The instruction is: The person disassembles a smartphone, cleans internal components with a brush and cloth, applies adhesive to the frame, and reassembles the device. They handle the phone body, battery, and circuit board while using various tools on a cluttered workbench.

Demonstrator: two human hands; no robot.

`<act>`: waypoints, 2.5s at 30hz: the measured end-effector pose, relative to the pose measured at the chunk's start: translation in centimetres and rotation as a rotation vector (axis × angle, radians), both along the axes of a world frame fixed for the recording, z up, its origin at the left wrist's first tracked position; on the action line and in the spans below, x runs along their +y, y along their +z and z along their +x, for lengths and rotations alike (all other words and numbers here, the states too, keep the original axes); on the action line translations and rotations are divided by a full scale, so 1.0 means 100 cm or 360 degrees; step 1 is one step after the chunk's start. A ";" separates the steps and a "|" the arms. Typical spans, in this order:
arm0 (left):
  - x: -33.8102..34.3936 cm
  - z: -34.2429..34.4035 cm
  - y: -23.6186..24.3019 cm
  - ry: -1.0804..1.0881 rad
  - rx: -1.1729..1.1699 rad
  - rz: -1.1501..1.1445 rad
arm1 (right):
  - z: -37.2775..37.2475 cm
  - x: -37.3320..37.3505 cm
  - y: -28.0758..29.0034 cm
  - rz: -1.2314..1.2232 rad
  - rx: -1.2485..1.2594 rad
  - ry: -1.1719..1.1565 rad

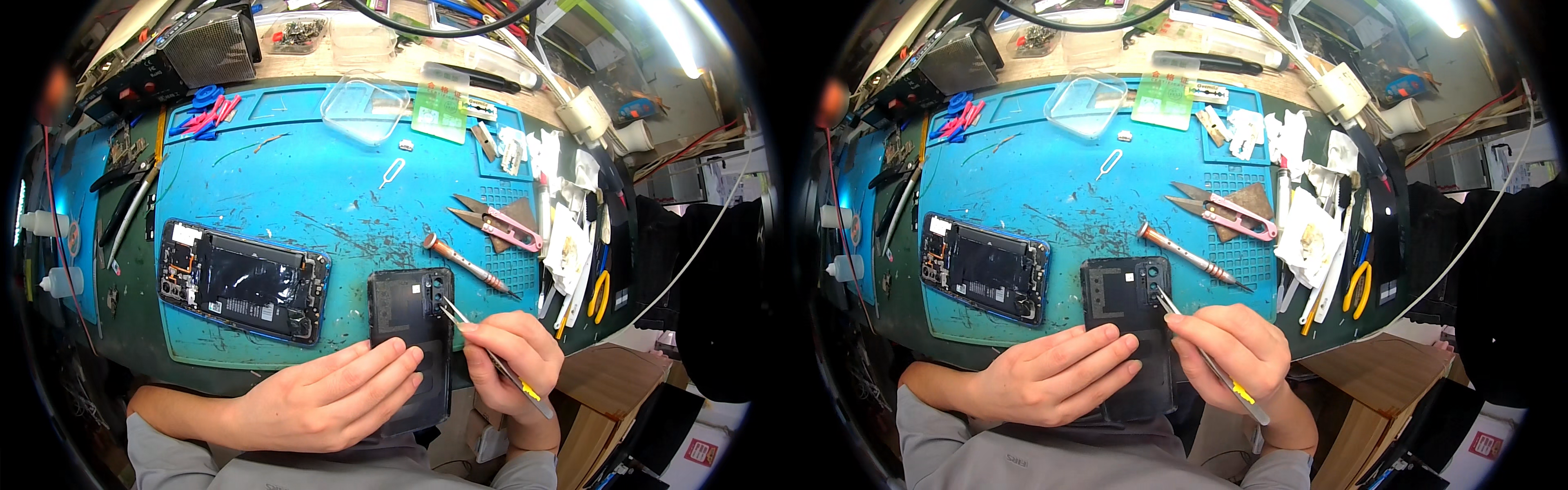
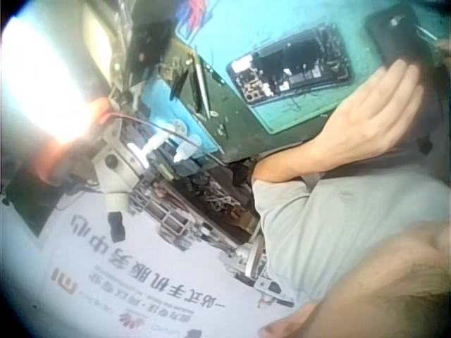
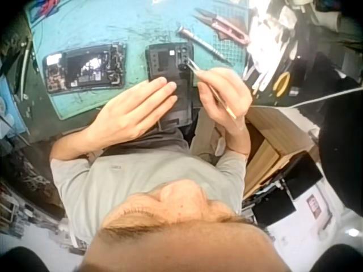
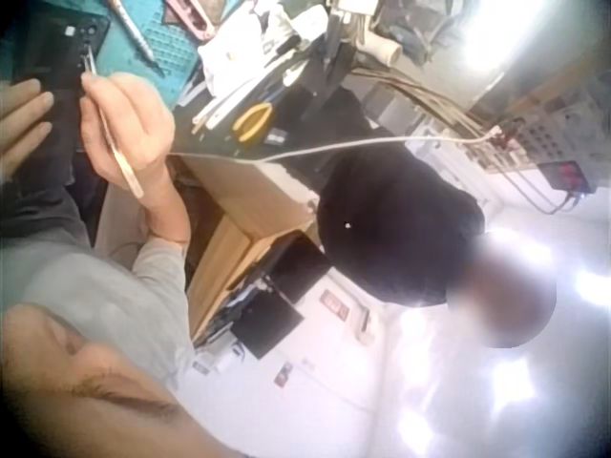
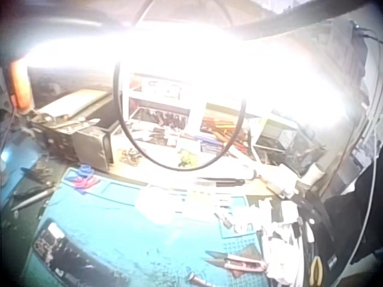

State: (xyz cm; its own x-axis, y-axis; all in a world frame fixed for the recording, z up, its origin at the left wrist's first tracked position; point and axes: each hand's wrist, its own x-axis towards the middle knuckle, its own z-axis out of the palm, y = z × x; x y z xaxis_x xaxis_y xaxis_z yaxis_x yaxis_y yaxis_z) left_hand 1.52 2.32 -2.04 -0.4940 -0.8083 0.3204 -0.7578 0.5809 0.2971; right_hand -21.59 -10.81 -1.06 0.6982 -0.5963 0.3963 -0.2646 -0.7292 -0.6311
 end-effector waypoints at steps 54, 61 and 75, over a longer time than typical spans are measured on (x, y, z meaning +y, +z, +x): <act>0.006 -0.001 0.002 0.0114 0.0020 0.0092 | -0.022 0.010 -0.010 -0.0157 -0.0225 -0.0520; 0.009 0.001 0.006 0.0074 0.0051 0.0185 | -0.049 -0.012 -0.015 0.0122 -0.0417 -0.1059; 0.027 -0.005 0.009 0.0062 0.0370 -0.0044 | -0.046 -0.013 -0.015 -0.0582 -0.0111 -0.0853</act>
